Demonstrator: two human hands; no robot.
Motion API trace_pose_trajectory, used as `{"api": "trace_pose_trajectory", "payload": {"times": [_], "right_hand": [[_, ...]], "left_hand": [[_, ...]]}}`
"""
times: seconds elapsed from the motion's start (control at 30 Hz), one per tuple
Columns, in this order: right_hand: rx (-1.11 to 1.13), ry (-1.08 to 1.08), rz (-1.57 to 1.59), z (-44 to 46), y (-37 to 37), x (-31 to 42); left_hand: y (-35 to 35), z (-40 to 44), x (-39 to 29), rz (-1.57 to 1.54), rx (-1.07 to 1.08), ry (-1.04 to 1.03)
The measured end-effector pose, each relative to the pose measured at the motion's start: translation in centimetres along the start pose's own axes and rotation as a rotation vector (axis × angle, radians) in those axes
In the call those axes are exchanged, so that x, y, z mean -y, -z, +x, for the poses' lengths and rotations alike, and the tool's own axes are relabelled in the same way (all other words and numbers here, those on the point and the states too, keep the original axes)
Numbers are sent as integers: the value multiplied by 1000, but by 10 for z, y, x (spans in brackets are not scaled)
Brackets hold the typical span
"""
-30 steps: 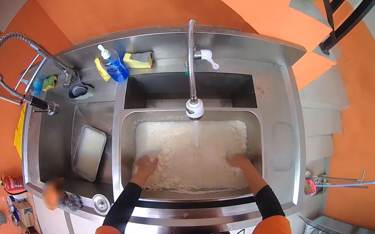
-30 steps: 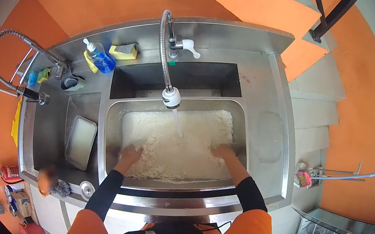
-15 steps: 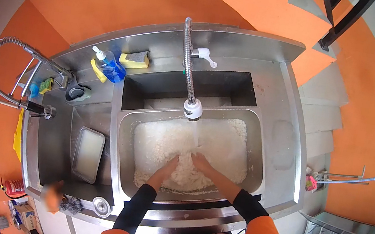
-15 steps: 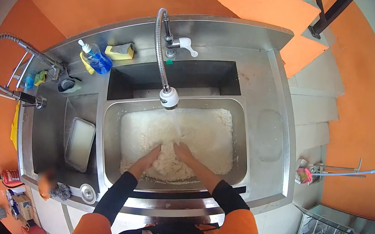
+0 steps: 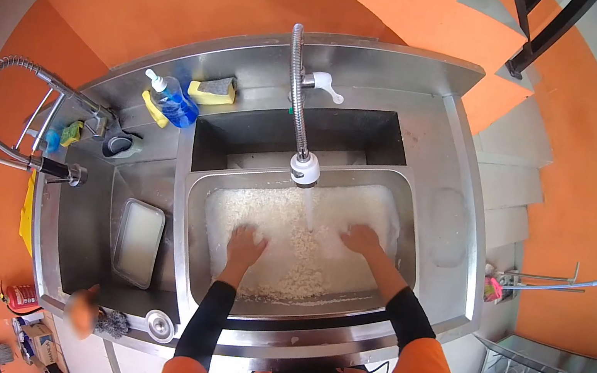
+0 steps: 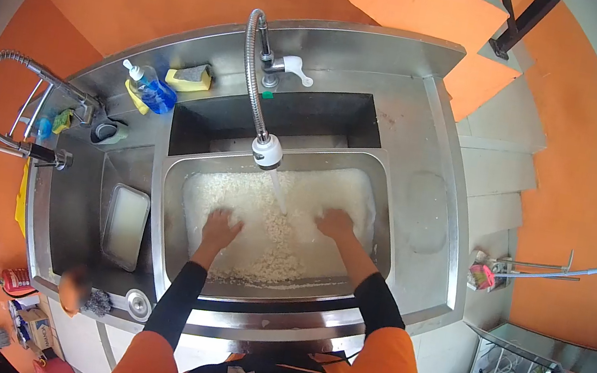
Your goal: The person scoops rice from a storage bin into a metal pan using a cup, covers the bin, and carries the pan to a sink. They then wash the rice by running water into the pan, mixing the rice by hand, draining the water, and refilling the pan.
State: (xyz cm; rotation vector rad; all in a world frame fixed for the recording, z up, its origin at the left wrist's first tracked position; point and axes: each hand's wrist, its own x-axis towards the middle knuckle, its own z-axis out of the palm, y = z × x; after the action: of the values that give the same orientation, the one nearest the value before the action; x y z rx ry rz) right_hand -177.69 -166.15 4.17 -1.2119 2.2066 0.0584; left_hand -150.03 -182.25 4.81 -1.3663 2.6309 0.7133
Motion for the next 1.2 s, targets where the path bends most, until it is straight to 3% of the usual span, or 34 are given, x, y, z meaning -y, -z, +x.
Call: {"api": "trace_pose_trajectory", "payload": {"times": [0.13, 0.23, 0.3, 0.33, 0.4, 0.47, 0.53, 0.6, 0.63, 0.73, 0.8, 0.87, 0.93, 1.03, 1.13, 1.2], "right_hand": [[535, 5, 277, -27, -39, -15], [596, 64, 610, -39, -60, 13], [656, -141, 764, -45, -51, 45], [579, -169, 936, -46, -45, 62], [412, -216, 1270, -43, -38, 87], [237, -130, 1466, -1, -72, 77], [74, -237, 1088, 20, -31, 82], [-317, 253, 627, 36, -5, 73], [-341, 237, 483, 38, 3, 67], [-419, 175, 98, 30, 19, 43], [-471, 107, -87, 11, 17, 20], [-326, -2, -83, -1, 13, -6], [-29, -130, -33, -20, 30, -13], [263, -137, -18, -29, 8, -37], [519, -101, 187, -41, -19, -51], [675, -153, 366, -40, -35, -49]], "left_hand": [[2, -30, 9, -82, 465, 284], [-3, -43, -9, -452, 606, 30], [-7, -42, -38, -504, 644, 141], [-10, -38, -55, -532, 659, 197], [-22, -29, -85, -806, 547, 643], [-27, -11, -85, -923, 375, 410], [-14, 9, -90, -1090, 202, 158], [-30, 42, -77, -776, -15, -77], [-29, 49, -70, -615, -119, -189], [-7, 52, -38, -81, -122, -321], [1, 38, -14, 14, -154, -250], [4, 19, 9, 123, -175, -109], [6, 0, 28, 179, -142, -27], [34, -30, 25, -41, 220, 285], [-2, -39, 59, -25, 542, 261], [-10, -44, 53, -21, 577, -17]]}}
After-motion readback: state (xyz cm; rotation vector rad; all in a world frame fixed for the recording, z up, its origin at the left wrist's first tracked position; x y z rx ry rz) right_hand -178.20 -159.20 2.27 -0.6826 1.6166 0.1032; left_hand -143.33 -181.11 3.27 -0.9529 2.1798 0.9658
